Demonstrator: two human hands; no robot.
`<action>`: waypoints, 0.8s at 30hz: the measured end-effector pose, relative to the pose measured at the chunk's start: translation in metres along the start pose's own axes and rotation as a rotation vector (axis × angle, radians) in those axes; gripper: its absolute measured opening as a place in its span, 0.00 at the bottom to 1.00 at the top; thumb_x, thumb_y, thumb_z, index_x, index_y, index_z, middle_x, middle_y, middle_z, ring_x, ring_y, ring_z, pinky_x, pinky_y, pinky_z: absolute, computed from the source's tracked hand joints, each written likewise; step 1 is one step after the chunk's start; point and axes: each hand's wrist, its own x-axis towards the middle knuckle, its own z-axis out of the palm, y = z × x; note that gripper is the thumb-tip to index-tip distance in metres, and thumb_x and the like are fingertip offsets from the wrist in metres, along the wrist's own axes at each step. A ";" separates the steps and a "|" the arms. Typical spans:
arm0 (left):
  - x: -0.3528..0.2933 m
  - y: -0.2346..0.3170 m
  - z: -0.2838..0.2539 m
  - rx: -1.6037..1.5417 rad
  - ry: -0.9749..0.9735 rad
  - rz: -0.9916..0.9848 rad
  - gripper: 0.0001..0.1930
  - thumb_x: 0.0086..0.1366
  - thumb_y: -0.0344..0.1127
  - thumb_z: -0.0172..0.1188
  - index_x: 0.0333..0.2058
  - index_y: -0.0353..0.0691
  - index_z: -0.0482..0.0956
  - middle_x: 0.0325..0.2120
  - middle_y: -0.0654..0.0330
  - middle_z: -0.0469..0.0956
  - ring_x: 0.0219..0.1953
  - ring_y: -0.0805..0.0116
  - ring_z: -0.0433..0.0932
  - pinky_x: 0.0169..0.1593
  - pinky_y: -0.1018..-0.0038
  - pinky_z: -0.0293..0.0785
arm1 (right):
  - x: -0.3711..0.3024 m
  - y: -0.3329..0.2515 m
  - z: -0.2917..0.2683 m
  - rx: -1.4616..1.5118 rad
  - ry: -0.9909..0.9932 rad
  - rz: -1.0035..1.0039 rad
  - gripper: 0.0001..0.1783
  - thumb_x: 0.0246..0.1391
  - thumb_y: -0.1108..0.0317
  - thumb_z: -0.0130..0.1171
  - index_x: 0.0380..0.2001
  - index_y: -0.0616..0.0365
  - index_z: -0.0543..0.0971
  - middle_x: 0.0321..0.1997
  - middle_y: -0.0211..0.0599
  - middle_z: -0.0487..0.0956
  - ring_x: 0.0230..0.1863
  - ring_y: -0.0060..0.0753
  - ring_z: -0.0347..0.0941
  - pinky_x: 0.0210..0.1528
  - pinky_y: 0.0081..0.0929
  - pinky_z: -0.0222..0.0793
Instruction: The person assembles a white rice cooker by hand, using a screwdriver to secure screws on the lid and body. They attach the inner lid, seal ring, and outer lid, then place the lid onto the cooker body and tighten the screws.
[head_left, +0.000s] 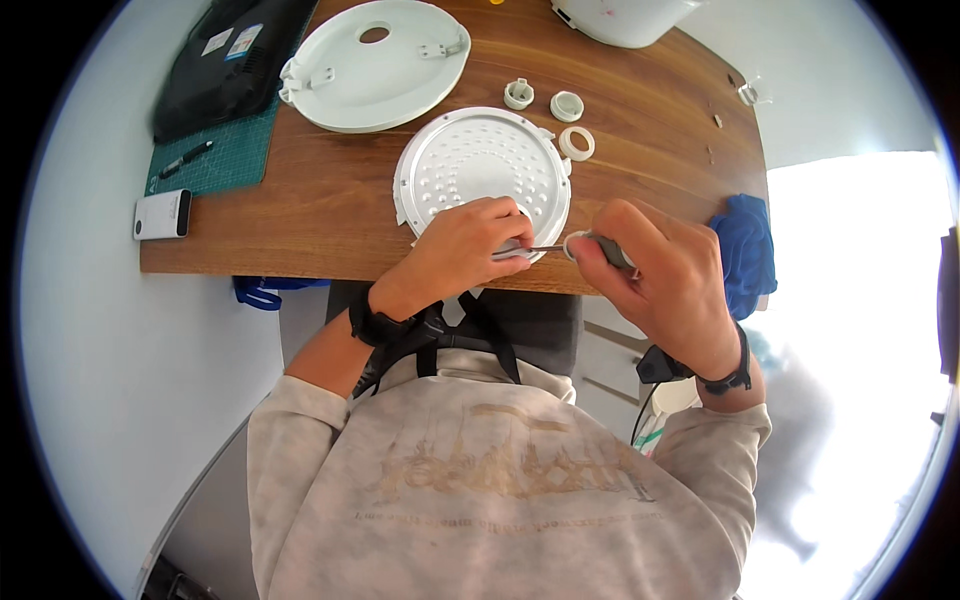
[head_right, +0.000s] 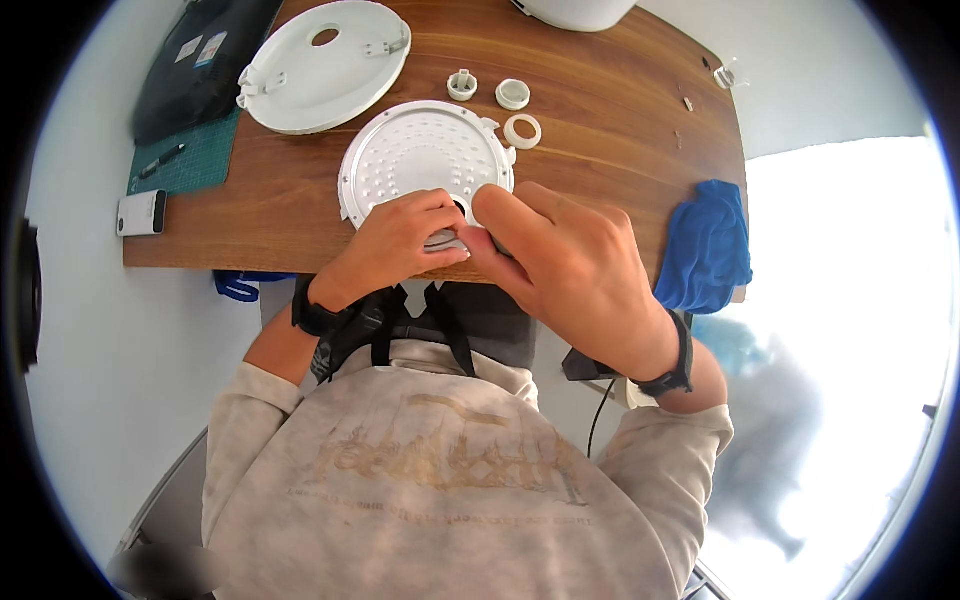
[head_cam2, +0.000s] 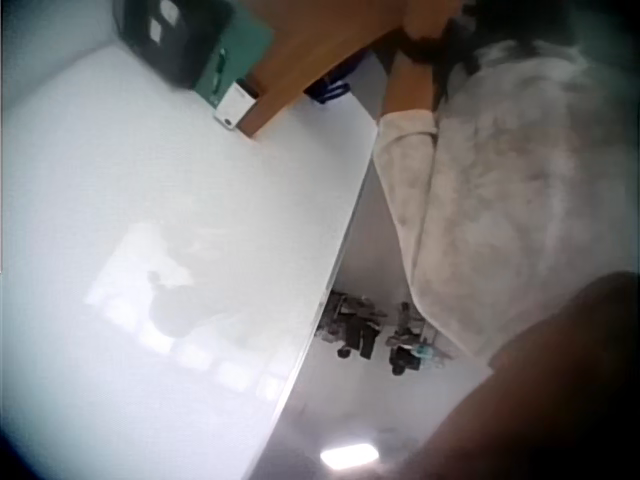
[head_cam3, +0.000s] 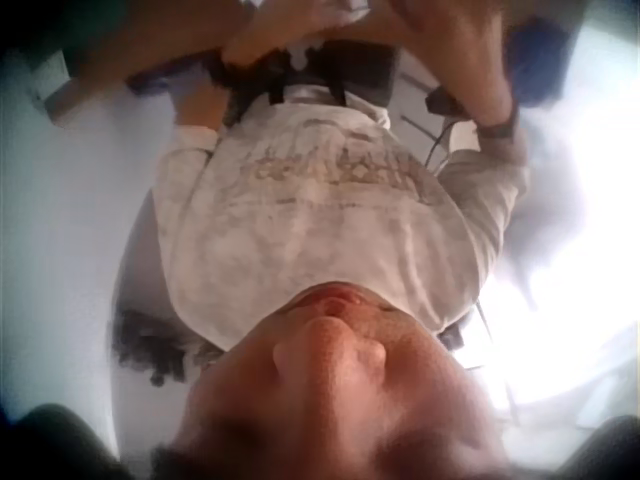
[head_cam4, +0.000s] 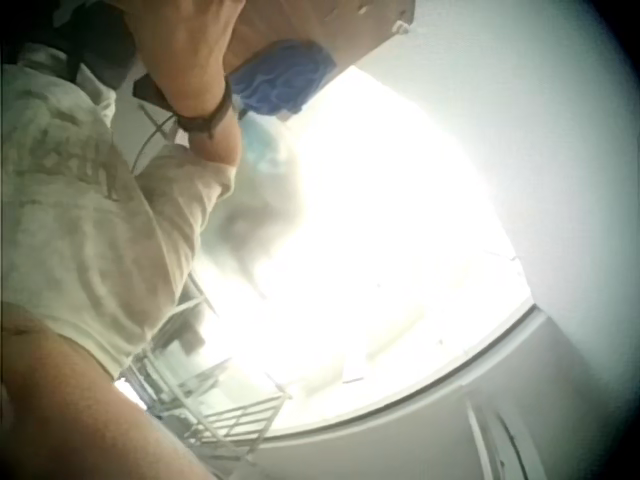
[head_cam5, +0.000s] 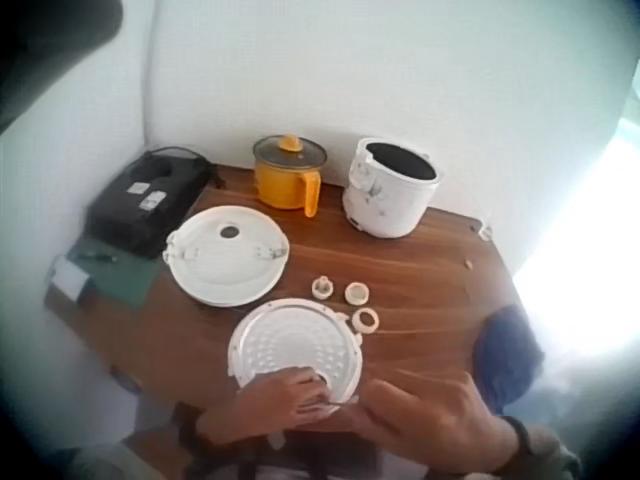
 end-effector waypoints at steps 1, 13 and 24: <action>0.000 0.000 -0.001 -0.010 -0.006 0.002 0.08 0.59 0.39 0.68 0.35 0.46 0.80 0.35 0.65 0.77 0.40 0.63 0.80 0.41 0.65 0.77 | 0.001 0.000 0.000 0.033 0.008 -0.012 0.09 0.56 0.70 0.67 0.31 0.55 0.75 0.23 0.33 0.71 0.20 0.39 0.71 0.21 0.33 0.65; 0.000 -0.001 0.003 -0.015 -0.010 -0.004 0.08 0.59 0.38 0.70 0.35 0.45 0.82 0.35 0.67 0.78 0.39 0.65 0.80 0.41 0.68 0.77 | 0.000 0.004 -0.012 -0.265 -0.042 0.078 0.09 0.58 0.64 0.68 0.33 0.53 0.77 0.15 0.35 0.74 0.16 0.41 0.70 0.18 0.34 0.64; -0.001 -0.001 0.002 0.005 0.001 0.011 0.07 0.60 0.39 0.70 0.34 0.48 0.82 0.34 0.68 0.78 0.39 0.65 0.80 0.40 0.68 0.76 | 0.000 0.001 -0.009 0.042 -0.019 0.068 0.13 0.59 0.66 0.67 0.41 0.57 0.74 0.28 0.38 0.81 0.26 0.46 0.78 0.24 0.36 0.69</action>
